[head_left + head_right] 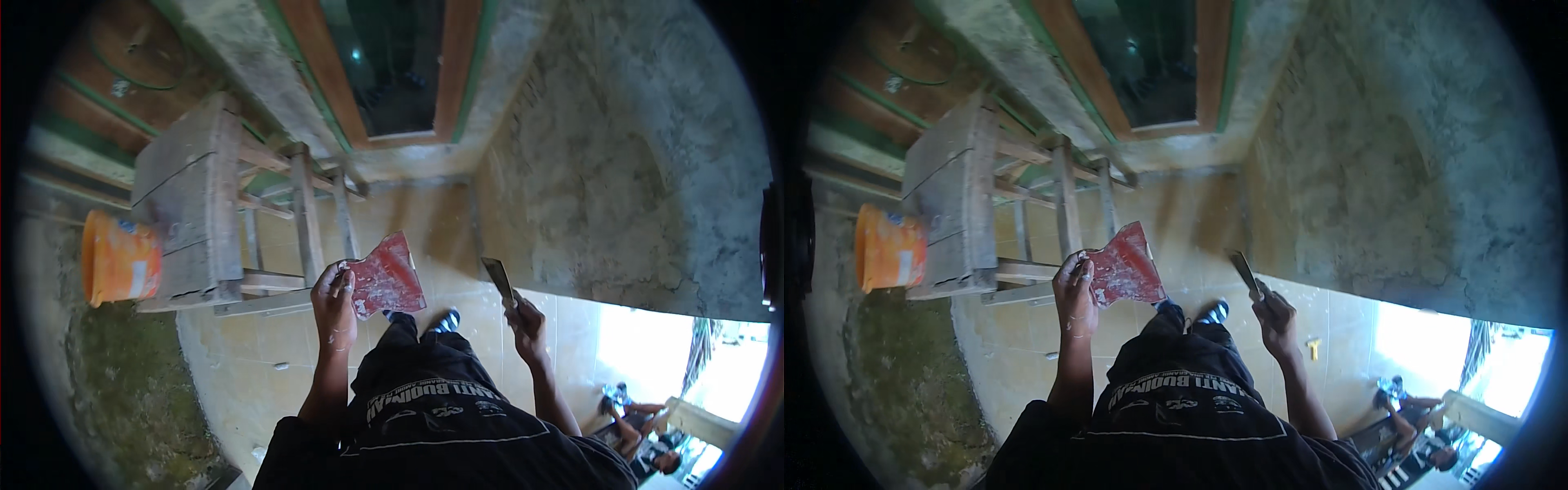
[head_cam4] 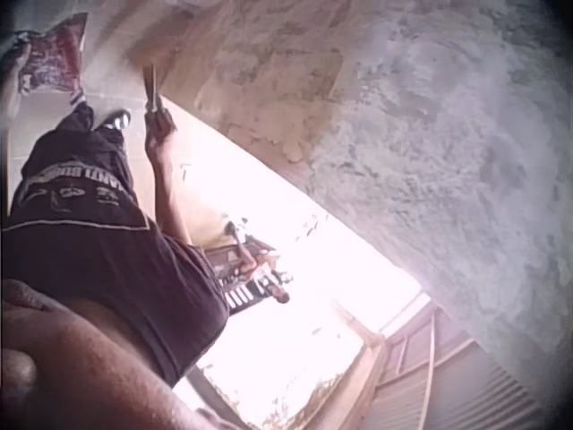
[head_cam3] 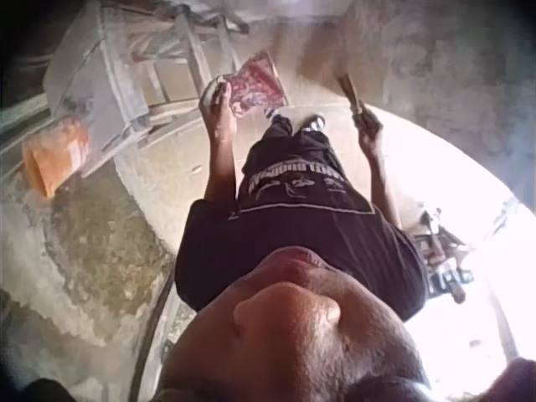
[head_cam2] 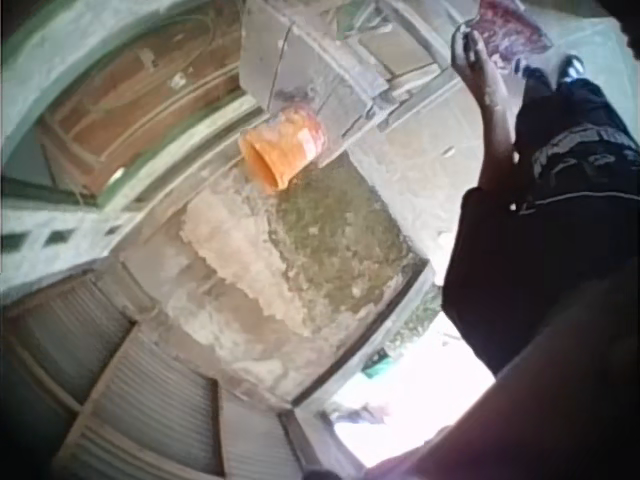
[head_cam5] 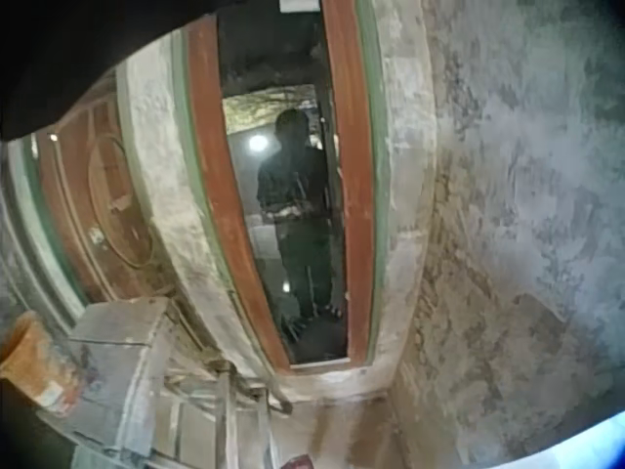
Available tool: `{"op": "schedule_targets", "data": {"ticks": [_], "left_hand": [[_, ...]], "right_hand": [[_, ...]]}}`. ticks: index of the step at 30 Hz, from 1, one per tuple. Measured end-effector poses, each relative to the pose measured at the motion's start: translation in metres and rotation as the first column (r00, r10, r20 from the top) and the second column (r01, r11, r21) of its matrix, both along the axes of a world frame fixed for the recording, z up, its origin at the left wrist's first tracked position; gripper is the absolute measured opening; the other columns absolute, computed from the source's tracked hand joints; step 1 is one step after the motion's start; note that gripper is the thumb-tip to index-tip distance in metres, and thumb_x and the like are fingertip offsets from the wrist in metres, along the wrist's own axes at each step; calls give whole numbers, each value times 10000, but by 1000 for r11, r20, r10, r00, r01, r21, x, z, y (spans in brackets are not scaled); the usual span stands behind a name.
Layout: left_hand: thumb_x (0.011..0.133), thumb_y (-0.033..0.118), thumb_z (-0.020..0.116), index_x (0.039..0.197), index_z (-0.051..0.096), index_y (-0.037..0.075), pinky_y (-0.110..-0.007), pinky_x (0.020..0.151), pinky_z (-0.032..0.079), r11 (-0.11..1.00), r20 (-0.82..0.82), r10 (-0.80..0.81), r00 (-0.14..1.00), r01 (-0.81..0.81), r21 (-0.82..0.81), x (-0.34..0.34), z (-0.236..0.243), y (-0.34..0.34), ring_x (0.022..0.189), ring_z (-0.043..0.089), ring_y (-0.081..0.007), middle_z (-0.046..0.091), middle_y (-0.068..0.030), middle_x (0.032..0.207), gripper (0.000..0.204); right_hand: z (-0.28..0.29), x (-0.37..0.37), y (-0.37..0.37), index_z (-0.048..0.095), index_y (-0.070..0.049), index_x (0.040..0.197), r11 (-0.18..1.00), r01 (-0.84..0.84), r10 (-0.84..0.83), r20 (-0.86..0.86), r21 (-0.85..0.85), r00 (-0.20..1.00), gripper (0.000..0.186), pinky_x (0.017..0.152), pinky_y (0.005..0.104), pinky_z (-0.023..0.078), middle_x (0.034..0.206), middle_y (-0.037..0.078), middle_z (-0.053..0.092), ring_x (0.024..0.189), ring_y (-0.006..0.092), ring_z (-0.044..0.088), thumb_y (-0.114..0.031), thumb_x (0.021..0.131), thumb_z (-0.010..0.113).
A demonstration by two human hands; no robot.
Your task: The person applies white wall filler to a concrete wall using a red plastic spreader and a metal spatula, then scrapes the surface to smooth the application.
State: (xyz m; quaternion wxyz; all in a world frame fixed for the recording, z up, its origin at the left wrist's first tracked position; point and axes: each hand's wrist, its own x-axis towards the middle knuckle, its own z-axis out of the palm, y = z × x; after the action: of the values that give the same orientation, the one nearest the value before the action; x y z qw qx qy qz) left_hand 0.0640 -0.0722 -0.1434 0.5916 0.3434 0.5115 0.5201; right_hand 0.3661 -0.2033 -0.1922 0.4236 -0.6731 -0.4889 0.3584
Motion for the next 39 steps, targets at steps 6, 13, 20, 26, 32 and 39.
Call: {"op": "schedule_targets", "data": {"ticks": [6, 13, 20, 26, 32, 39], "left_hand": [[904, 89, 544, 1061, 550, -50, -212, 782, 414, 967, -71, 102, 992, -83, 239, -9, 39, 8, 846, 515, -69, 575, -31, 921, 210], [910, 78, 522, 1081, 560, -72, -204, 788, 415, 917, -388, -99, 916, 236, 323, -58, 72, 10, 849, 528, -76, 593, -53, 935, 231], [892, 18, 518, 1212, 516, -45, -170, 662, 422, 814, -368, 465, 806, -226, 535, -130, 117, 19, 767, 533, -36, 612, -39, 893, 327], [885, -6, 482, 1185, 536, -46, -178, 484, 325, 678, -396, 733, 553, -546, 493, -188, 124, 43, 565, 453, -7, 597, -3, 715, 307], [821, 51, 551, 1118, 578, -17, -382, 837, 450, 728, -837, 520, 173, -602, 328, -204, 103, 50, 983, 594, -314, 619, -216, 1025, 307], [895, 251, 553, 1395, 315, 91, -393, 953, 364, 316, -517, 850, -102, -686, 655, -220, 125, 39, 1220, 433, -317, 441, -219, 1327, 577]], "right_hand": [[86, -46, 57, 614, 41, 1030, 933, -348, 305, -304, -96, 902, 244, 529, 252, 438, 703, 63, 585, 584, 100, 514, -137, 892, 520], [97, -108, 117, 583, 31, 959, 941, -332, 328, -393, 60, 859, 320, 482, 226, 389, 675, 35, 541, 541, 65, 464, -279, 937, 511], [106, -160, 158, 584, 39, 963, 918, -324, 396, -468, 229, 790, 323, 464, 208, 355, 641, 28, 531, 512, 61, 442, -277, 928, 529], [113, -204, 191, 577, 37, 887, 871, -450, 476, -565, 198, 674, 322, 398, 209, 312, 552, 30, 497, 403, 55, 377, -282, 915, 540], [107, -213, 242, 578, 32, 906, 760, -635, 593, -546, 137, 592, 219, 426, 244, 395, 658, 69, 557, 499, 114, 505, -177, 914, 511], [98, -221, 291, 565, 7, 860, 695, -706, 661, -512, 139, 549, 277, 405, 240, 376, 642, 74, 547, 461, 118, 481, -264, 904, 530]]}}
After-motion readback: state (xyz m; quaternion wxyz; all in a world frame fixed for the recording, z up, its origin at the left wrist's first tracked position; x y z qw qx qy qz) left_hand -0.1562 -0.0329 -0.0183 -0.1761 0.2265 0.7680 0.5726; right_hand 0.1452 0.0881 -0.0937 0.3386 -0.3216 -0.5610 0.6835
